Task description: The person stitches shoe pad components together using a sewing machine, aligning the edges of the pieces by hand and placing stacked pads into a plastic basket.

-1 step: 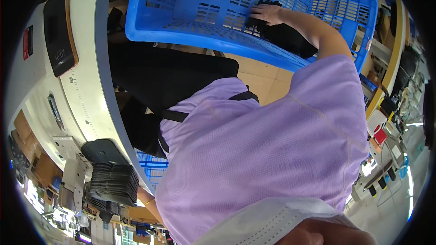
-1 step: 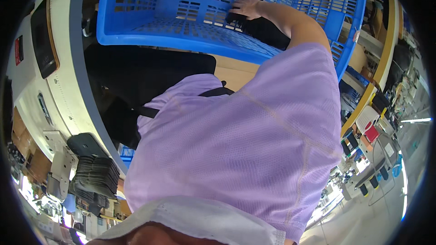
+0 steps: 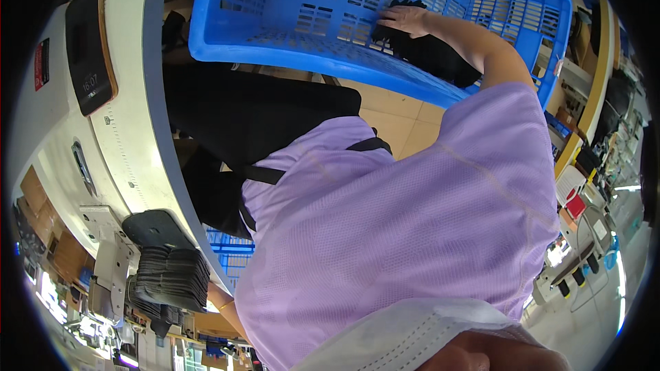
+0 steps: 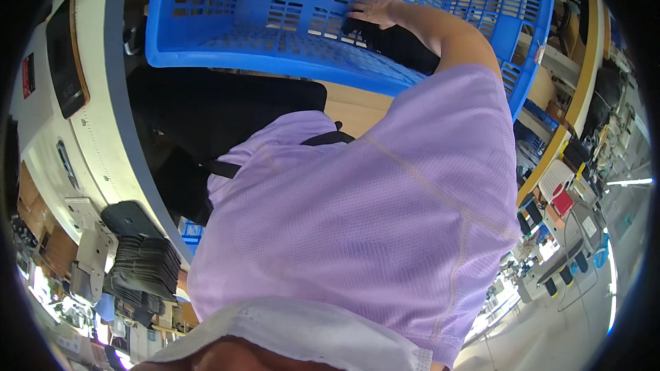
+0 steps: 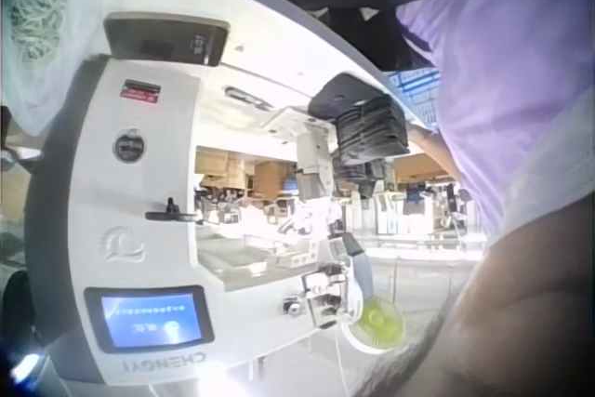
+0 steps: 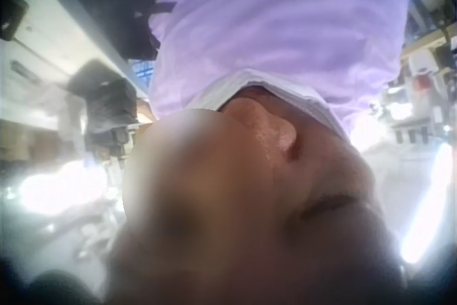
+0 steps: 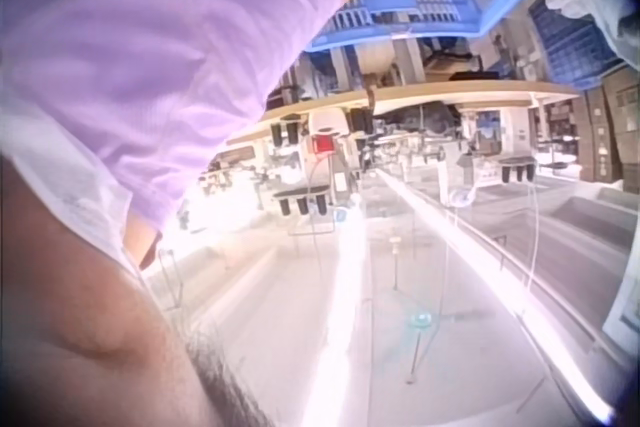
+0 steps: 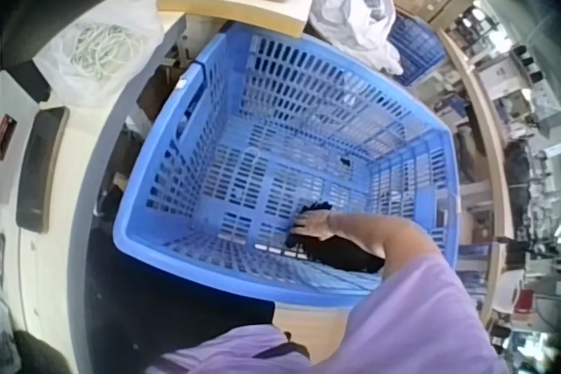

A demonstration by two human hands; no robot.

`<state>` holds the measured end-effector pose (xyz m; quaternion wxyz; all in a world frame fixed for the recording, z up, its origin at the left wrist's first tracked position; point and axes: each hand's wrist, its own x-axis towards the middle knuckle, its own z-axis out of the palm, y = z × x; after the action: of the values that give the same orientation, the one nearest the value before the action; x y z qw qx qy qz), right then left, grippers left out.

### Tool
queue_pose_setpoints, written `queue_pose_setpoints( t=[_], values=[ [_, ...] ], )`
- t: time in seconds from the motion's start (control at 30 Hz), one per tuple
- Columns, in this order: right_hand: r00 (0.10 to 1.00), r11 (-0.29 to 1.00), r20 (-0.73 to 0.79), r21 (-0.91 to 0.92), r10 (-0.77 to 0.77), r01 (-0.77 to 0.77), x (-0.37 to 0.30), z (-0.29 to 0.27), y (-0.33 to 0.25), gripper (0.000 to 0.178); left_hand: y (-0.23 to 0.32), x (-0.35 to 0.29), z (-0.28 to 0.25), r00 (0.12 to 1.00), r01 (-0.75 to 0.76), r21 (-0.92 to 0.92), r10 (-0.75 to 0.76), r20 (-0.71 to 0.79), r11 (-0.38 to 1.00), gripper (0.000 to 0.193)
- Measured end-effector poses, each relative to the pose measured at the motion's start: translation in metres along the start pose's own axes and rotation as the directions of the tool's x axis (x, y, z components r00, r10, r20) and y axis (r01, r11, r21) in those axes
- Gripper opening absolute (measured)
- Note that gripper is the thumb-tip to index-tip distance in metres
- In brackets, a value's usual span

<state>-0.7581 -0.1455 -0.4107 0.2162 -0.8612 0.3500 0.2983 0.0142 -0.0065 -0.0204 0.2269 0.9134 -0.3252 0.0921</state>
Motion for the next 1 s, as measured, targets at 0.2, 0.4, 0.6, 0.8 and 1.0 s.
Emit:
queue_pose_setpoints(
  t=[0.2, 0.4, 0.6, 0.8, 1.0],
  values=[
    [0.990, 0.994, -0.116, -0.071, 0.074, -0.082, 0.016, 0.024, -0.003, 0.070, -0.006, 0.000, 0.001, 0.997, -0.036, 0.054, 0.040, -0.072, 0.998, 0.067],
    [0.893, 0.964, -0.370, 0.174, 0.254, -0.202, 0.006, -0.040, -0.010, 0.061, 0.006, 0.008, 0.007, 0.982, -0.104, 0.110, 0.119, -0.143, 0.988, 0.067],
    [0.206, 0.405, -0.500, 0.834, 0.841, 0.374, -0.073, -0.209, 0.012, 0.054, 0.100, -0.001, 0.010, 0.883, -0.409, -0.037, 0.385, -0.267, 0.912, 0.060],
    [0.470, -0.197, -0.515, 0.498, 0.717, 0.845, -0.073, -0.340, -0.090, 0.045, 0.241, -0.050, 0.001, 0.306, -0.909, -0.324, 0.948, -0.089, 0.263, 0.070],
    [0.549, -0.006, -0.551, 0.703, 0.628, 0.711, -0.050, -0.360, -0.231, 0.078, 0.297, -0.090, 0.066, 0.297, -0.043, -0.841, 0.811, 0.504, 0.539, 0.075]
  ],
)
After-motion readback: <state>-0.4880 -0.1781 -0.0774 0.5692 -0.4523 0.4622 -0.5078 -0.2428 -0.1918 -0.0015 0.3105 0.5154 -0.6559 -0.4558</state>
